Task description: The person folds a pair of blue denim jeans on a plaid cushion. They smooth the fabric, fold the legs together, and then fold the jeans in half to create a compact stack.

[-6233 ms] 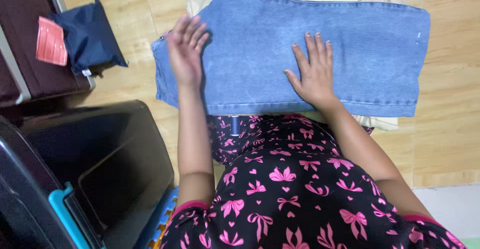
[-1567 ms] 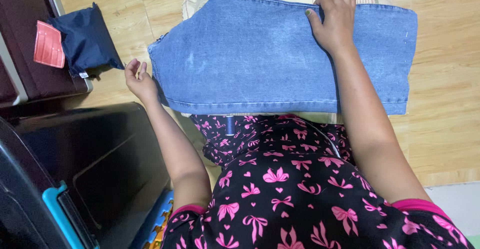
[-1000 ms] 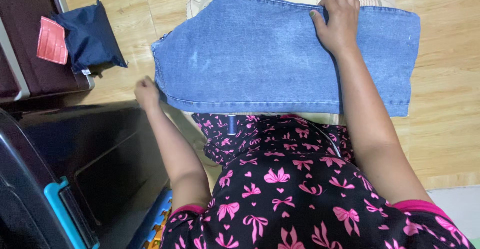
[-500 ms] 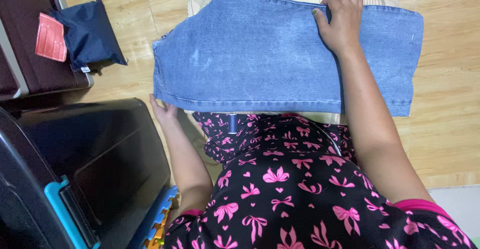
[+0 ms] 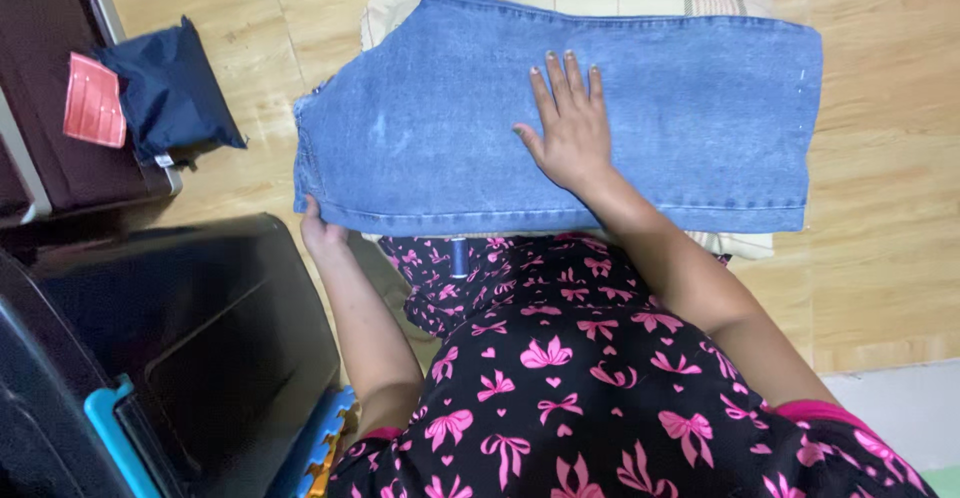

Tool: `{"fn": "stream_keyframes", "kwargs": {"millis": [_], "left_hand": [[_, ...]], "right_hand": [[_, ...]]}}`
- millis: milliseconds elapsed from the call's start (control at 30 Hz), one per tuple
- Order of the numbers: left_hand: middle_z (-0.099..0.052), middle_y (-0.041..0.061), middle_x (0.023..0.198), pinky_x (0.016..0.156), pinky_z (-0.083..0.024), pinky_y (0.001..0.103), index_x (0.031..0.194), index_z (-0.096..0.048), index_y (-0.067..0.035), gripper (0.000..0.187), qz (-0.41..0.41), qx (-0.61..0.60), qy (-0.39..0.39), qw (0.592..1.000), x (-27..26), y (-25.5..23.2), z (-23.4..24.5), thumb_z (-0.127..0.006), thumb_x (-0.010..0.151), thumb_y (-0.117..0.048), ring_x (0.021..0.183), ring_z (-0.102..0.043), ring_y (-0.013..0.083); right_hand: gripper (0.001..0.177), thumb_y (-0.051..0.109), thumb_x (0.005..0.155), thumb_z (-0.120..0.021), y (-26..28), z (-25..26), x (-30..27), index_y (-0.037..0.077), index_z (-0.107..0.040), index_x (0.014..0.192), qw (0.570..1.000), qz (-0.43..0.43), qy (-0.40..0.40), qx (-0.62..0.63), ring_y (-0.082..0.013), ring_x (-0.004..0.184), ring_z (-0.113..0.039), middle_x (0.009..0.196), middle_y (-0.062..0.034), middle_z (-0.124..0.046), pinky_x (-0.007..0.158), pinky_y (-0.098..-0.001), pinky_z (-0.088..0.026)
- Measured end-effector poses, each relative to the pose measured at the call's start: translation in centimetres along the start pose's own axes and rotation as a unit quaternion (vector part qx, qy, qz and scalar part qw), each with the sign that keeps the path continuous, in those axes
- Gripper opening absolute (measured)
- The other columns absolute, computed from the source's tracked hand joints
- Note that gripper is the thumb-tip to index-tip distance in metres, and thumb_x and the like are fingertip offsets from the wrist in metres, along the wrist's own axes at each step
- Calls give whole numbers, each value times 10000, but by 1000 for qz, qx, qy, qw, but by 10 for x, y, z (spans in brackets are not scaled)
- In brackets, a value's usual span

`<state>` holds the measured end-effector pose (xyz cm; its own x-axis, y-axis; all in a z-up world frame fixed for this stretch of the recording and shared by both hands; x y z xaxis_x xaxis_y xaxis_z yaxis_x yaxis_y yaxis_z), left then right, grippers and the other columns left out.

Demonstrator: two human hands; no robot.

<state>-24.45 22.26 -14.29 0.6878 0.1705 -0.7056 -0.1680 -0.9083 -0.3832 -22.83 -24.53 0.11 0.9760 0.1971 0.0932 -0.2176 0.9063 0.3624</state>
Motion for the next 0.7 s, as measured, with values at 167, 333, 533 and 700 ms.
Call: {"fn": "stream_keyframes", "kwargs": {"millis": [167,333,533,700], "left_hand": [[-459,186,1586,1215,-287,640,1511,-444,-35,532,-10,8,-2,1000,-1,-9,2,-417,1072,-335,1481,-406,399],[-416,268,1610,1234,-295,630,1565,-368,-13,632,-61,-133,70,987,-5,15,4,-333,1078,-415,1502,-370,437],[-447,191,1616,1287,-338,550,1559,-403,-7,632,-141,81,138,977,-10,10,-6,-490,1078,-407,1514,-415,378],[-520,239,1553,1244,-347,578,1480,-486,37,565,-92,4,58,994,-10,-6,-7,-560,1032,-299,1438,-502,404]], "right_hand": [[730,456,1006,-625,3,14,4,6,-433,1548,1000,0,2,22,-434,1538,-218,1632,-266,-317,1228,-630,-130],[648,287,992,-670,-12,52,-9,-17,-440,1515,973,34,0,230,-408,1490,-373,1566,-243,-455,1229,-545,-242],[227,74,1041,-616,-111,142,-109,71,-680,1258,957,-196,-188,100,-371,1247,-606,1285,-177,-686,1096,-468,-460],[273,133,1060,-587,-194,146,-184,31,-683,1295,888,-407,-131,168,-287,971,-657,1080,-156,-695,876,-384,-517]]}}
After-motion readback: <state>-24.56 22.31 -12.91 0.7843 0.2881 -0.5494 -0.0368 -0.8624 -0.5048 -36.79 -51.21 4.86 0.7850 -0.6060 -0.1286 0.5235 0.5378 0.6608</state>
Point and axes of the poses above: each hand's wrist, its own x-axis towards the middle knuckle, its own z-axis out of the back of the hand, y = z × x, the point moved 3 cm from there along x, towards the middle knuckle
